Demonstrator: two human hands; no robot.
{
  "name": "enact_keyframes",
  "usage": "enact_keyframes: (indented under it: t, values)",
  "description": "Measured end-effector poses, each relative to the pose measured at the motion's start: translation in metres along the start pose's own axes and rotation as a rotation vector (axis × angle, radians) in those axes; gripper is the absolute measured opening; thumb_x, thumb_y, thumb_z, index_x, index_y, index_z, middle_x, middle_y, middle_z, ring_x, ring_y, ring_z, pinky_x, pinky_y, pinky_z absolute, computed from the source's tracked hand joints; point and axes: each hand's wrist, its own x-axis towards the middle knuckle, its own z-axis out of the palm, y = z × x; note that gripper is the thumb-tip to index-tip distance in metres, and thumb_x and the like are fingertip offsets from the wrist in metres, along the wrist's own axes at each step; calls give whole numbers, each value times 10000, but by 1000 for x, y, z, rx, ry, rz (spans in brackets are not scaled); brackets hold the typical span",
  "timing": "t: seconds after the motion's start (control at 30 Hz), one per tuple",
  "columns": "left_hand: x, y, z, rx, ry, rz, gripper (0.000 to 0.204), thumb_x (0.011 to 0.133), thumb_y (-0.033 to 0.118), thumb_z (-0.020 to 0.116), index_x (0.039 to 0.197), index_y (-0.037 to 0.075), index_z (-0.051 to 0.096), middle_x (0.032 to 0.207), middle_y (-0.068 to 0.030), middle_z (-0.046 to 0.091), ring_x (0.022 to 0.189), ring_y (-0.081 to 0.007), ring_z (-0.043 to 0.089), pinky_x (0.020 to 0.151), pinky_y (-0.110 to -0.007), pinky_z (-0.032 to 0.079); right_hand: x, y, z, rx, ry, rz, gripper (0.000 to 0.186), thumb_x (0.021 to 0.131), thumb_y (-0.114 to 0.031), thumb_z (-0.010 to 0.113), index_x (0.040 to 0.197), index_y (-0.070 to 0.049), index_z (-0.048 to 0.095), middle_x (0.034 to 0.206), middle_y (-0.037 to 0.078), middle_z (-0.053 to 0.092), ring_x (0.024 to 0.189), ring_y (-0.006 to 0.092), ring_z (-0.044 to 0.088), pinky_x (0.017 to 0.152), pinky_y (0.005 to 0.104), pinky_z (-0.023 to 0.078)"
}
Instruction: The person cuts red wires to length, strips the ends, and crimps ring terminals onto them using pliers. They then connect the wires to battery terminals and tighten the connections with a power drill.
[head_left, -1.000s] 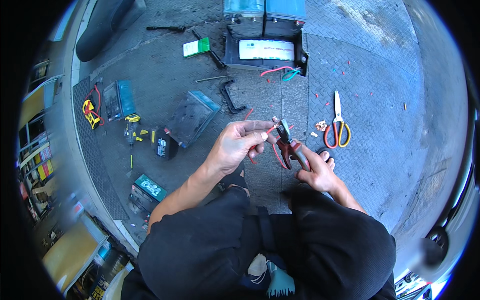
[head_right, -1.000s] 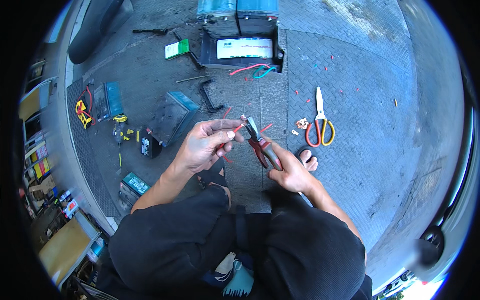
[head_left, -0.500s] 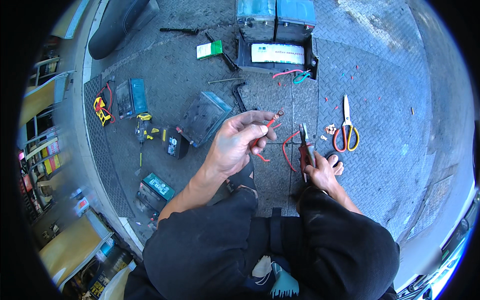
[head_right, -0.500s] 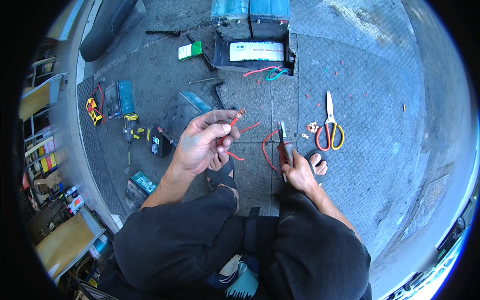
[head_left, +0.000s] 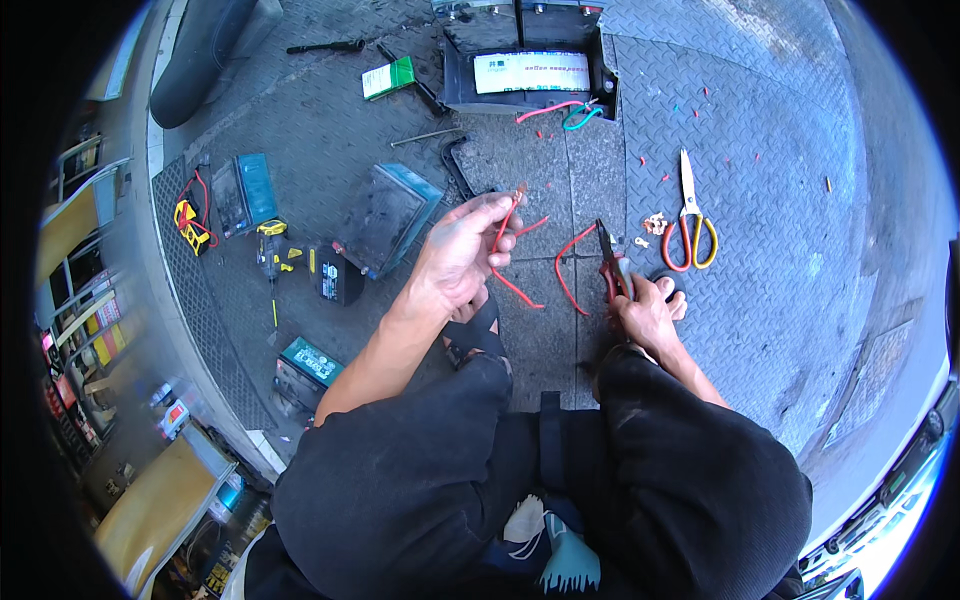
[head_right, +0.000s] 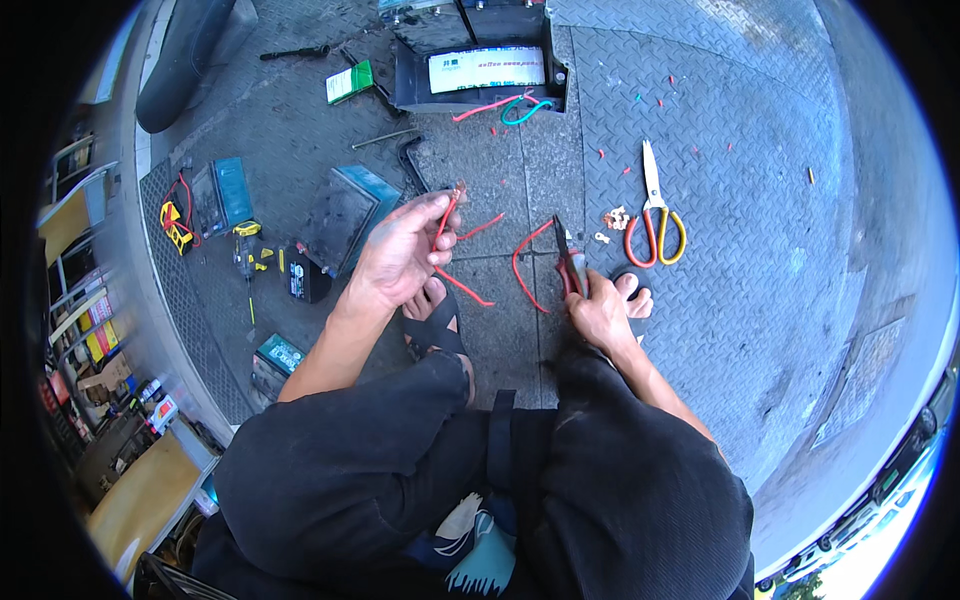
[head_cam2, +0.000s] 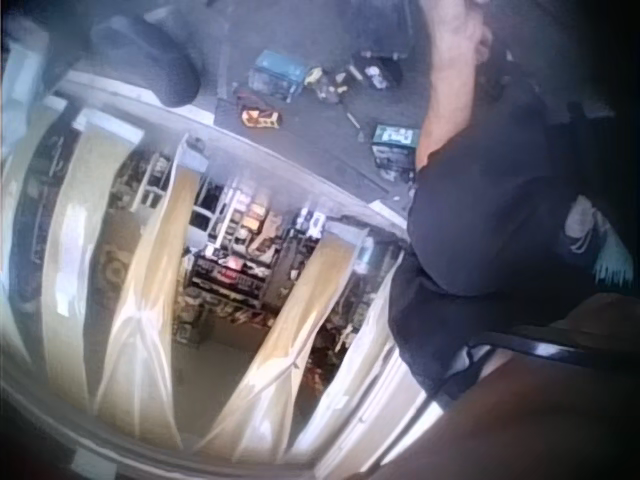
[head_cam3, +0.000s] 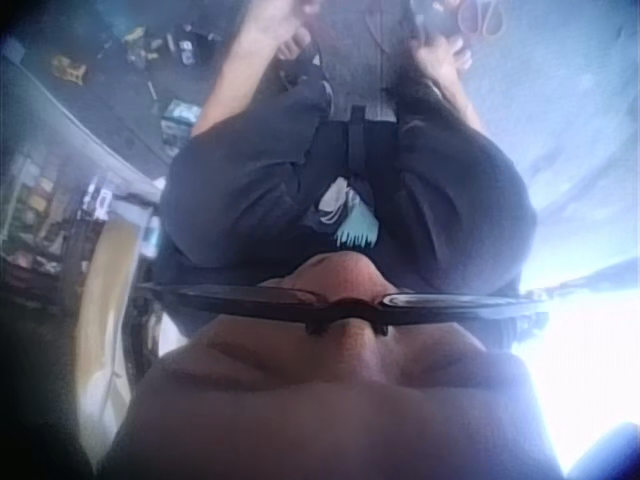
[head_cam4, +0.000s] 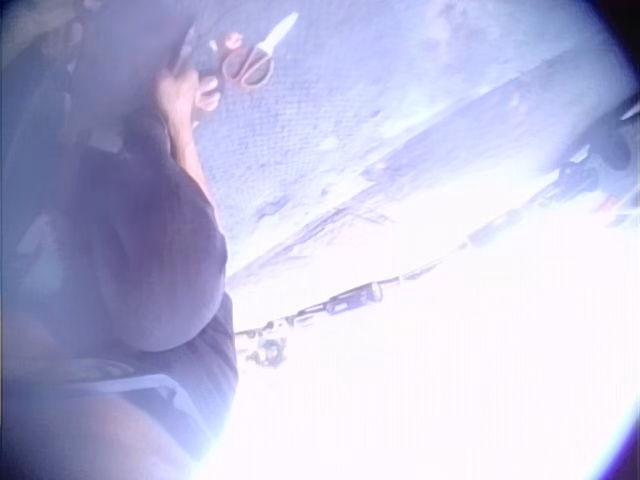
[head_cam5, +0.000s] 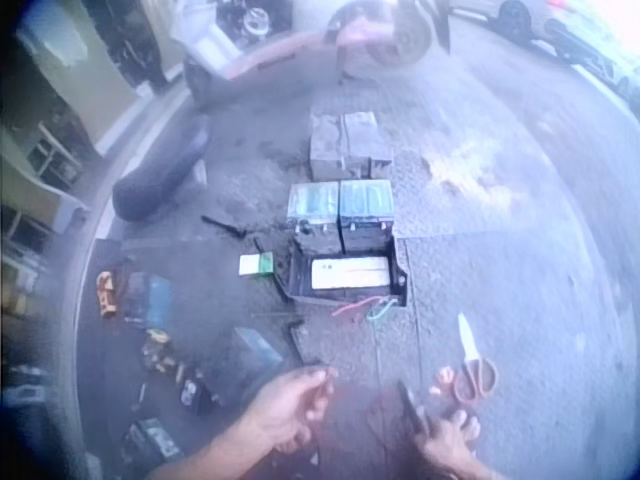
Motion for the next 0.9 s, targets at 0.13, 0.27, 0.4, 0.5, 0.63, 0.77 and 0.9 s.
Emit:
enact_keyframes:
  t: [0.13, 0.27, 0.4, 0.5, 0.63, 0.77, 0.9]
  values:
    - [6, 1, 0, -74, 13, 95, 192, 1113, 191, 628, 1203, 41, 705, 933, -25, 673, 715, -99, 578, 556, -235, 439, 4, 3, 7, -113, 85, -53, 554, 907, -172, 627, 1417, 40, 577, 1106, 356, 737, 1128, 546, 696, 1063, 543, 493]
    - [21, -11, -23, -163, 108, 134, 189, 1116, 195, 617, 1192, 35, 683, 906, -31, 651, 724, -131, 576, 633, -268, 483, 7, 4, 11, -235, 122, -89, 628, 915, -184, 635, 1479, 61, 502, 1112, 369, 740, 1120, 564, 702, 1065, 559, 482]
    - [28, -39, -53, 259, 383, 304, 239, 1090, 109, 626, 1285, -23, 664, 1076, -121, 730, 941, -202, 709, 833, -325, 594, 8, 0, 7, -229, 85, -90, 637, 921, -196, 647, 1488, 54, 498, 1141, 350, 741, 1149, 536, 694, 1079, 547, 470]
    - [9, -56, -66, 1211, 634, 705, 399, 1043, 96, 678, 1371, -120, 605, 1189, -222, 748, 1139, -306, 707, 950, -392, 598, 3, -6, -1, -260, 76, -93, 637, 956, -241, 667, 1503, 37, 496, 1167, 335, 732, 1166, 525, 672, 1066, 605, 449]
    - [-19, -65, -63, 1673, 305, 859, 411, 954, 82, 746, 1326, -57, 639, 1278, -220, 695, 1150, -401, 671, 980, -450, 565, -3, -17, -8, -417, 111, -93, 699, 1025, -432, 687, 1537, 4, 496, 1182, 294, 733, 1161, 507, 648, 946, 719, 427]
    - [1, -81, -55, 1776, -181, 755, 293, 878, 116, 813, 1132, 27, 699, 1118, -136, 665, 1080, -370, 644, 946, -462, 550, -4, -26, -13, -584, 92, -72, 736, 1036, -539, 658, 1551, -39, 495, 1233, 244, 680, 1158, 477, 677, 892, 707, 468]
    - [28, -91, -64, 1930, -329, 830, 234, 831, 112, 832, 999, 37, 687, 950, -107, 614, 995, -342, 625, 902, -463, 545, 14, -22, -25, -499, 186, -121, 555, 1016, -481, 712, 1302, -9, 654, 1071, 257, 744, 967, 470, 744, 876, 585, 568]
